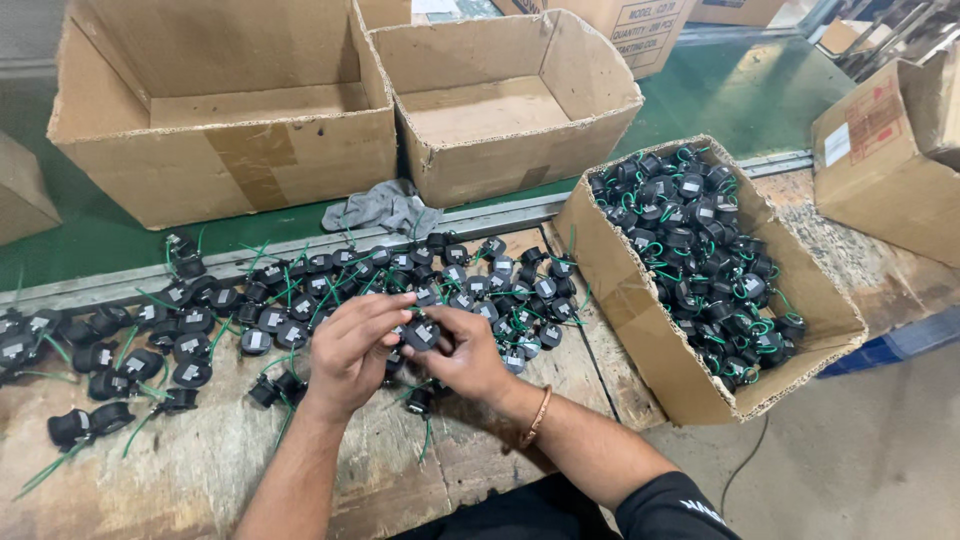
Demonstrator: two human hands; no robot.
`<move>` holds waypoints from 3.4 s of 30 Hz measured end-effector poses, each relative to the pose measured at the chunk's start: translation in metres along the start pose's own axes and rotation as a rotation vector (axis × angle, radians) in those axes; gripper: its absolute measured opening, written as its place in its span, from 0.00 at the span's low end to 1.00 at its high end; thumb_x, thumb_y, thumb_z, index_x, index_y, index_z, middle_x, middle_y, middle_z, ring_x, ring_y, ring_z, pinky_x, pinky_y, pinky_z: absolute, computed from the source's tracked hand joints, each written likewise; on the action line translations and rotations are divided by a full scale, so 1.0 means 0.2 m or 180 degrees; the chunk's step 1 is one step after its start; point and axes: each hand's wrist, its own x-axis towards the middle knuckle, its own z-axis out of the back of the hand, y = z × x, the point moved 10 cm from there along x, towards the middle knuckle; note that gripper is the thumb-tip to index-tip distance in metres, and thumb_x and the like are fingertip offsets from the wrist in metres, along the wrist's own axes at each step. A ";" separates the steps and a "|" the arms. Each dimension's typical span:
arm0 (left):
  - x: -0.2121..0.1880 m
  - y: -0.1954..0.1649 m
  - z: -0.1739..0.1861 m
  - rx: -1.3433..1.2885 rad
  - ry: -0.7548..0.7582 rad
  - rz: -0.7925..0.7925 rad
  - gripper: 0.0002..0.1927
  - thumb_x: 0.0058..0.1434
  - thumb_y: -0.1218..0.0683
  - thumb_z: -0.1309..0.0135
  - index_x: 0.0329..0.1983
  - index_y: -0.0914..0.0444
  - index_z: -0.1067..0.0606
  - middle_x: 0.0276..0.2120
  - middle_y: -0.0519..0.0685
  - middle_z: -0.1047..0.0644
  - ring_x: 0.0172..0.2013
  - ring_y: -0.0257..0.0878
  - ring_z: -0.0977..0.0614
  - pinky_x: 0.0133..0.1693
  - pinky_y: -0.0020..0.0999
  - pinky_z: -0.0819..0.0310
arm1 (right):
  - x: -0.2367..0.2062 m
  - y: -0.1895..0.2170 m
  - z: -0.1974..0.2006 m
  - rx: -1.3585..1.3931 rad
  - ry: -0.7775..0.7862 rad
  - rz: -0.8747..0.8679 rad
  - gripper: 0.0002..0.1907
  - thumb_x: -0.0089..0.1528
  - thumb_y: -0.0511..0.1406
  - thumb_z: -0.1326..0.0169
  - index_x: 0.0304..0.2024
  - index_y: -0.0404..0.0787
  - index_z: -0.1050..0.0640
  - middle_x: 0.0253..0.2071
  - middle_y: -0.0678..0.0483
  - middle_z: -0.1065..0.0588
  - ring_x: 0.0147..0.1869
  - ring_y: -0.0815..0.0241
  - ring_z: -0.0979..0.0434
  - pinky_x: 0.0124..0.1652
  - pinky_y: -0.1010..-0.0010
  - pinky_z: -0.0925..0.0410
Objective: The person picks up black plug-shaped components with green wires from the workbench, coils each green wire around the component by hand, and places the coiled unit into a large cardboard box beside the bench, repeating this for many units.
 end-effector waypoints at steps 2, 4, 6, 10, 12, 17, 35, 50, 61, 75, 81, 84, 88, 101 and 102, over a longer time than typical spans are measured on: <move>0.00 0.05 -0.02 -0.0100 0.0072 0.0178 0.09 0.58 0.63 0.39 0.42 0.65 0.20 0.49 0.54 0.17 0.50 0.48 0.16 0.55 0.42 0.23 | 0.01 0.06 0.06 -0.0174 -0.0356 0.0332 0.21 0.55 0.36 0.31 0.48 0.34 0.21 0.31 0.56 0.24 0.31 0.73 0.31 0.29 0.77 0.35; -0.01 0.09 -0.03 -0.0286 0.0061 0.0302 0.08 0.56 0.63 0.36 0.38 0.64 0.21 0.46 0.51 0.17 0.51 0.47 0.16 0.55 0.39 0.23 | 0.01 0.09 0.06 -0.0354 -0.0381 0.0443 0.19 0.56 0.34 0.32 0.49 0.35 0.20 0.33 0.54 0.23 0.29 0.70 0.29 0.29 0.76 0.34; -0.04 0.16 -0.06 -0.0461 0.0047 0.0677 0.09 0.53 0.62 0.33 0.33 0.64 0.23 0.41 0.50 0.17 0.47 0.43 0.16 0.51 0.36 0.23 | 0.01 0.11 0.04 -0.0474 -0.0318 0.0592 0.19 0.56 0.33 0.34 0.49 0.35 0.20 0.34 0.52 0.22 0.29 0.67 0.27 0.29 0.75 0.32; -0.16 0.32 -0.15 -0.1298 -0.0149 0.1712 0.14 0.49 0.63 0.31 0.29 0.64 0.28 0.36 0.47 0.20 0.40 0.37 0.18 0.44 0.31 0.23 | -0.02 0.16 0.01 -0.0492 -0.0125 0.0948 0.20 0.54 0.30 0.36 0.50 0.35 0.21 0.35 0.50 0.23 0.29 0.61 0.24 0.31 0.72 0.31; -0.19 0.33 -0.16 -0.1587 -0.0183 0.1742 0.14 0.49 0.65 0.32 0.30 0.64 0.28 0.36 0.47 0.21 0.40 0.37 0.19 0.44 0.31 0.23 | -0.03 0.17 0.02 -0.0472 -0.0126 0.1004 0.19 0.54 0.30 0.35 0.49 0.35 0.21 0.34 0.50 0.23 0.29 0.60 0.24 0.30 0.72 0.31; -0.14 0.25 -0.14 -0.1673 -0.0012 0.1143 0.11 0.52 0.68 0.34 0.32 0.65 0.25 0.37 0.49 0.22 0.42 0.41 0.19 0.47 0.35 0.22 | -0.03 0.19 0.03 -0.0520 -0.0298 0.0857 0.17 0.54 0.32 0.31 0.44 0.37 0.20 0.32 0.51 0.24 0.30 0.59 0.24 0.31 0.71 0.31; -0.07 0.28 -0.07 0.1582 0.0349 0.0909 0.21 0.56 0.58 0.36 0.53 0.67 0.22 0.47 0.57 0.19 0.54 0.57 0.22 0.54 0.47 0.29 | 0.03 0.26 0.03 -0.0473 -0.0088 0.0969 0.23 0.56 0.23 0.40 0.54 0.36 0.26 0.55 0.45 0.28 0.44 0.57 0.21 0.49 0.69 0.27; -0.06 0.29 0.05 0.0627 0.0292 0.1321 0.14 0.57 0.64 0.37 0.46 0.58 0.16 0.34 0.50 0.15 0.36 0.39 0.13 0.39 0.31 0.21 | 0.02 0.28 0.12 -0.0625 -0.0496 0.0945 0.24 0.57 0.26 0.36 0.56 0.37 0.25 0.40 0.52 0.25 0.44 0.57 0.23 0.48 0.68 0.28; -0.22 0.38 -0.07 -0.2126 -0.0800 0.1760 0.07 0.59 0.67 0.36 0.41 0.69 0.20 0.38 0.55 0.15 0.37 0.37 0.14 0.43 0.30 0.18 | -0.04 0.26 -0.11 -0.0135 0.0727 0.1231 0.34 0.59 0.34 0.34 0.65 0.34 0.31 0.59 0.40 0.26 0.62 0.44 0.23 0.61 0.62 0.31; -0.07 0.19 -0.07 -0.0868 0.0173 0.0768 0.05 0.59 0.60 0.36 0.37 0.65 0.21 0.44 0.53 0.16 0.54 0.41 0.17 0.55 0.36 0.22 | 0.01 0.18 0.09 -0.0442 -0.0506 0.0613 0.20 0.51 0.32 0.29 0.44 0.35 0.21 0.34 0.52 0.26 0.35 0.59 0.26 0.35 0.72 0.33; -0.14 0.32 -0.13 -0.1223 -0.0097 0.1533 0.15 0.48 0.63 0.30 0.31 0.65 0.27 0.36 0.49 0.20 0.43 0.41 0.18 0.48 0.34 0.22 | -0.01 0.21 0.04 -0.0479 -0.0294 0.0915 0.20 0.52 0.30 0.32 0.45 0.35 0.21 0.35 0.51 0.26 0.37 0.58 0.25 0.37 0.71 0.31; -0.12 0.29 -0.12 -0.1040 0.0009 0.1272 0.14 0.48 0.64 0.30 0.29 0.66 0.26 0.35 0.50 0.20 0.42 0.41 0.18 0.46 0.34 0.23 | -0.02 0.22 0.05 -0.0531 -0.0352 0.0959 0.18 0.51 0.30 0.31 0.43 0.35 0.21 0.35 0.51 0.26 0.37 0.57 0.25 0.37 0.70 0.31; -0.11 0.25 -0.13 -0.0692 0.0098 0.1098 0.13 0.48 0.64 0.30 0.31 0.65 0.24 0.35 0.49 0.19 0.41 0.41 0.17 0.45 0.33 0.22 | -0.02 0.22 0.07 -0.0493 -0.0502 0.0884 0.16 0.51 0.30 0.32 0.39 0.36 0.22 0.36 0.51 0.27 0.40 0.56 0.24 0.39 0.69 0.30; -0.16 0.39 -0.03 0.1194 0.0677 0.2543 0.19 0.49 0.48 0.28 0.39 0.62 0.20 0.34 0.49 0.18 0.27 0.43 0.18 0.32 0.38 0.25 | 0.03 0.04 0.11 0.1128 -0.0669 -0.0020 0.23 0.59 0.29 0.39 0.53 0.43 0.33 0.44 0.57 0.29 0.40 0.69 0.28 0.35 0.78 0.28; -0.16 0.38 -0.06 0.1179 0.0834 0.2466 0.18 0.50 0.49 0.30 0.41 0.60 0.20 0.33 0.49 0.17 0.28 0.44 0.18 0.32 0.38 0.25 | 0.03 0.03 0.10 0.1113 -0.0598 -0.0137 0.24 0.59 0.28 0.40 0.55 0.44 0.33 0.43 0.58 0.29 0.38 0.70 0.27 0.34 0.79 0.28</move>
